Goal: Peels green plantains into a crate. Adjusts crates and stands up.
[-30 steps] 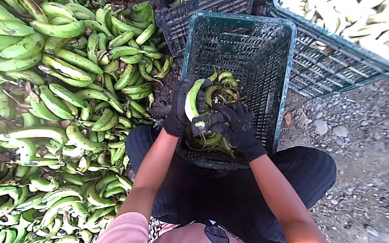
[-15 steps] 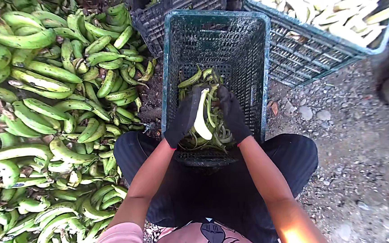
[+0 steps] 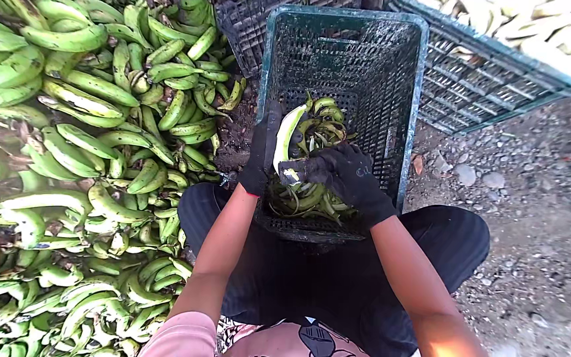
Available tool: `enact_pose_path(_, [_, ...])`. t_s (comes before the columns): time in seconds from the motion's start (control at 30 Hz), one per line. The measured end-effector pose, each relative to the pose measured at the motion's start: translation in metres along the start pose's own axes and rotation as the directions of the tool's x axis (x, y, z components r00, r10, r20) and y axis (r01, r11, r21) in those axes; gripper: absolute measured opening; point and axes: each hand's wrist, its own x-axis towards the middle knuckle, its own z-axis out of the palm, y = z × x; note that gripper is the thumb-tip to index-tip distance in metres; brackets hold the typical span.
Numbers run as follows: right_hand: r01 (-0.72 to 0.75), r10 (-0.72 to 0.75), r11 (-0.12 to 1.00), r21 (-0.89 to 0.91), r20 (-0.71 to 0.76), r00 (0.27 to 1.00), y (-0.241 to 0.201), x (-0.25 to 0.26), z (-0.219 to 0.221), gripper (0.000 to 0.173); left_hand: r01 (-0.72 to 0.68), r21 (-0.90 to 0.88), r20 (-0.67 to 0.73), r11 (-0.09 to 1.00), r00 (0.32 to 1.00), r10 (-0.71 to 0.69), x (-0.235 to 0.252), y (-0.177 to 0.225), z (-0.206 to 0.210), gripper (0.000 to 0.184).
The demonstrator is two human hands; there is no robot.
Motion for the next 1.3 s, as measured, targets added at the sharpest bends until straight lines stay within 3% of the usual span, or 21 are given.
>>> enact_pose_path(0.13, [-0.313,0.315,0.949,0.040,-0.073,0.946,-0.009,0.008,0.007,0.061,-0.113,0.206,0.000,0.972,0.993,0.115,0.001,-0.022,0.004,0.057])
enact_pose_path(0.2, [-0.489,0.502,0.863,0.128,-0.111,0.858,-0.006,0.015,0.014,0.056,-0.070,0.188,-0.042,0.980,0.996,0.079,-0.004,-0.030,0.014,0.055])
enact_pose_path(0.27, [-0.536,0.594,0.795,0.283,-0.187,0.783,0.013,0.020,0.021,0.054,0.025,0.111,-0.015,0.993,1.000,-0.024,-0.015,-0.029,0.023,0.053])
enact_pose_path(0.37, [-0.467,0.609,0.763,0.446,-0.256,0.751,0.032,0.015,0.008,0.053,0.135,-0.086,0.042,0.987,0.990,-0.132,-0.017,-0.031,0.025,0.052])
enact_pose_path(0.5, [-0.380,0.555,0.797,0.469,-0.319,0.769,0.026,-0.004,-0.028,0.051,0.183,-0.180,-0.022,0.967,0.982,-0.189,-0.005,-0.046,0.009,0.062])
enact_pose_path(0.57, [-0.309,0.540,0.799,0.516,-0.389,0.746,0.027,-0.018,-0.045,0.053,0.251,-0.153,0.028,0.956,0.968,-0.250,-0.005,-0.057,0.007,0.057])
enact_pose_path(0.63, [-0.141,0.513,0.760,0.635,-0.452,0.729,0.044,-0.033,-0.061,0.058,0.276,-0.093,0.058,0.957,0.961,-0.271,-0.007,-0.074,0.008,0.047])
enact_pose_path(0.7, [-0.022,0.537,0.697,0.717,-0.500,0.680,0.058,-0.052,-0.083,0.060,0.333,0.004,0.099,0.943,0.938,-0.331,-0.013,-0.091,0.010,0.044])
enact_pose_path(0.77, [-0.032,0.611,0.680,0.733,-0.542,0.577,0.064,-0.074,-0.104,0.056,0.433,0.102,0.115,0.895,0.889,-0.443,-0.023,-0.106,0.015,0.045])
enact_pose_path(0.87, [-0.074,0.703,0.639,0.765,-0.543,0.459,0.069,-0.107,-0.124,0.057,0.470,0.190,0.162,0.862,0.851,-0.499,-0.035,-0.118,0.028,0.045])
enact_pose_path(1.03, [-0.110,0.794,0.553,0.826,-0.481,0.372,0.073,-0.148,-0.133,0.080,0.518,0.062,0.140,0.853,0.842,-0.522,-0.020,-0.096,0.099,0.037])
enact_pose_path(1.17, [0.043,0.831,0.481,0.876,-0.471,0.295,0.079,-0.155,-0.143,0.079,0.368,0.111,0.324,0.923,0.865,-0.384,0.049,-0.011,0.214,0.033])
enact_pose_path(1.23, [0.089,0.826,0.473,0.877,-0.476,0.302,0.085,-0.153,-0.143,0.076,0.343,-0.132,0.431,0.930,0.865,-0.257,0.082,0.040,0.285,0.040])
enact_pose_path(1.3, [0.110,0.802,0.495,0.862,-0.502,0.324,0.091,-0.153,-0.138,0.063,0.316,-0.341,0.403,0.886,0.900,-0.166,0.094,0.082,0.345,0.062])
